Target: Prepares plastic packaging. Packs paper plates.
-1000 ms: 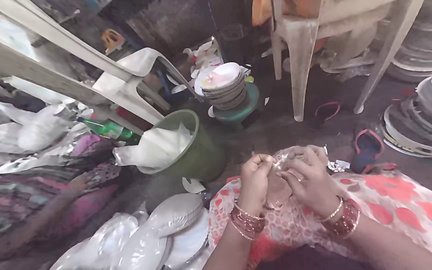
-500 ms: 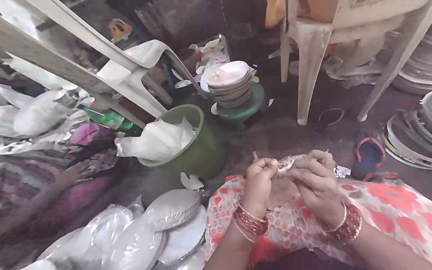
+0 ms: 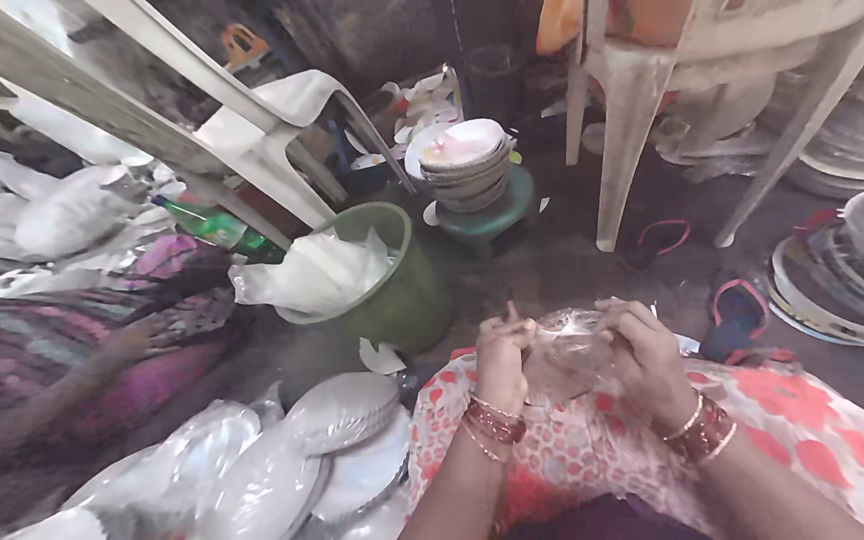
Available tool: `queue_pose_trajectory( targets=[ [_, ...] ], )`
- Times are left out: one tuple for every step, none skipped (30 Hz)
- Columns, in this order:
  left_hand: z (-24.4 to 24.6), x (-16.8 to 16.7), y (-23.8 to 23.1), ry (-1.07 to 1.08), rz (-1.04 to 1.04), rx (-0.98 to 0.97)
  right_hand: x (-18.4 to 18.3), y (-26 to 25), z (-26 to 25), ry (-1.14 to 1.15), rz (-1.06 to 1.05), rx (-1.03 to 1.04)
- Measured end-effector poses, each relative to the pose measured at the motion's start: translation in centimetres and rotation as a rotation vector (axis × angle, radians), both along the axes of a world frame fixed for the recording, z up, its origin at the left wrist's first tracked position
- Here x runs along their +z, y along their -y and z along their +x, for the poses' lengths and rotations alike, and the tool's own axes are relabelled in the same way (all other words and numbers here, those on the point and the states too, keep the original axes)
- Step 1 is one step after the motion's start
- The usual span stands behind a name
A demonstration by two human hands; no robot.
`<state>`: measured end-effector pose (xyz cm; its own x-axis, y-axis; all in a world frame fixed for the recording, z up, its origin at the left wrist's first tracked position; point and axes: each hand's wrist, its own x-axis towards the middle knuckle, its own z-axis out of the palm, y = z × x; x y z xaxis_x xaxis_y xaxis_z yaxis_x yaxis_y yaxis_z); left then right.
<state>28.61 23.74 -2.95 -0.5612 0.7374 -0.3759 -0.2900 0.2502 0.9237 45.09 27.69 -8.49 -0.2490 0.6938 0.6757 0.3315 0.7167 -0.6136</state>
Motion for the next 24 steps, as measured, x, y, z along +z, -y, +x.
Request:
queue_pose_trajectory(
  targets=[
    [-0.3, -0.4, -0.3, -0.061, -0.010, -0.012, -0.2, -0.2, 0.2, 0.010, -0.020, -0.013],
    [-0.6, -0.8, -0.6, -0.197, -0.014, -0.041, -0.2, -0.3, 0.3, 0.032, -0.032, -0.033],
    [-0.9, -1.0, -1.1, -0.418, 0.011, -0.091, 0.1, -0.4, 0.3, 0.060, -0.031, -0.056],
    [-1.2, -1.1, -1.6, -0.711, 0.081, -0.141, 0.5, -0.3, 0.3, 0.093, -0.021, -0.083],
    [-1.4, -1.5, -2.2, -1.034, 0.237, -0.129, 1.1, 0.0, 0.1, 0.126, -0.016, -0.115],
    [-1.5, -1.5, -3.0, -1.325, 0.402, -0.082, 1.7, 0.5, -0.1, 0.148, -0.012, -0.144],
    [-1.5, -0.9, -3.7, -1.563, 0.526, -0.024, 2.4, 1.0, -0.3, 0.164, -0.003, -0.151],
    [-1.5, 0.1, -4.1, -1.725, 0.605, 0.017, 3.0, 1.4, -0.4, 0.178, 0.018, -0.141],
    [-1.1, 1.3, -3.9, -1.818, 0.616, 0.027, 3.7, 1.8, -0.3, 0.195, 0.051, -0.121],
    [-0.5, 2.6, -3.1, -1.832, 0.577, 0.005, 4.4, 2.1, -0.2, 0.221, 0.101, -0.095],
    [-0.1, 3.7, -1.9, -1.777, 0.512, -0.067, 5.0, 2.3, -0.2, 0.236, 0.164, -0.067],
    [0.2, 4.5, -0.6, -1.675, 0.436, -0.182, 5.5, 2.4, -0.3, 0.236, 0.222, -0.040],
    [0.2, 5.1, 0.5, -1.527, 0.355, -0.326, 5.9, 2.4, -0.5, 0.230, 0.268, -0.014],
    [0.0, 5.6, 1.5, -1.297, 0.266, -0.503, 6.3, 2.6, -0.8, 0.226, 0.290, 0.029],
    [-0.4, 5.9, 2.1, -0.971, 0.178, -0.657, 6.5, 2.7, -1.1, 0.215, 0.296, 0.079],
    [-0.9, 5.7, 2.1, -0.618, 0.126, -0.731, 6.7, 2.8, -1.3, 0.201, 0.279, 0.138],
    [-1.3, 5.0, 2.1, -0.278, 0.119, -0.736, 6.8, 2.8, -1.6, 0.180, 0.246, 0.197],
    [-1.5, 4.4, 2.1, -0.086, 0.118, -0.720, 6.7, 2.8, -1.7, 0.164, 0.206, 0.233],
    [-1.6, 4.2, 2.3, -0.121, 0.121, -0.710, 6.6, 2.7, -1.6, 0.154, 0.169, 0.246],
    [-1.5, 4.1, 2.6, -0.324, 0.144, -0.687, 6.4, 2.7, -1.3, 0.161, 0.141, 0.244],
    [-1.4, 4.0, 2.9, -0.642, 0.174, -0.630, 6.2, 2.8, -0.9, 0.176, 0.123, 0.243],
    [-1.3, 3.4, 2.9, -0.975, 0.240, -0.529, 6.0, 2.9, -0.5, 0.194, 0.120, 0.243],
    [-1.3, 2.9, 2.8, -1.245, 0.308, -0.419, 5.9, 3.1, -0.2, 0.218, 0.134, 0.247],
    [-1.2, 3.0, 2.7, -1.419, 0.342, -0.351, 5.9, 3.3, -0.1, 0.244, 0.168, 0.247]
  ],
)
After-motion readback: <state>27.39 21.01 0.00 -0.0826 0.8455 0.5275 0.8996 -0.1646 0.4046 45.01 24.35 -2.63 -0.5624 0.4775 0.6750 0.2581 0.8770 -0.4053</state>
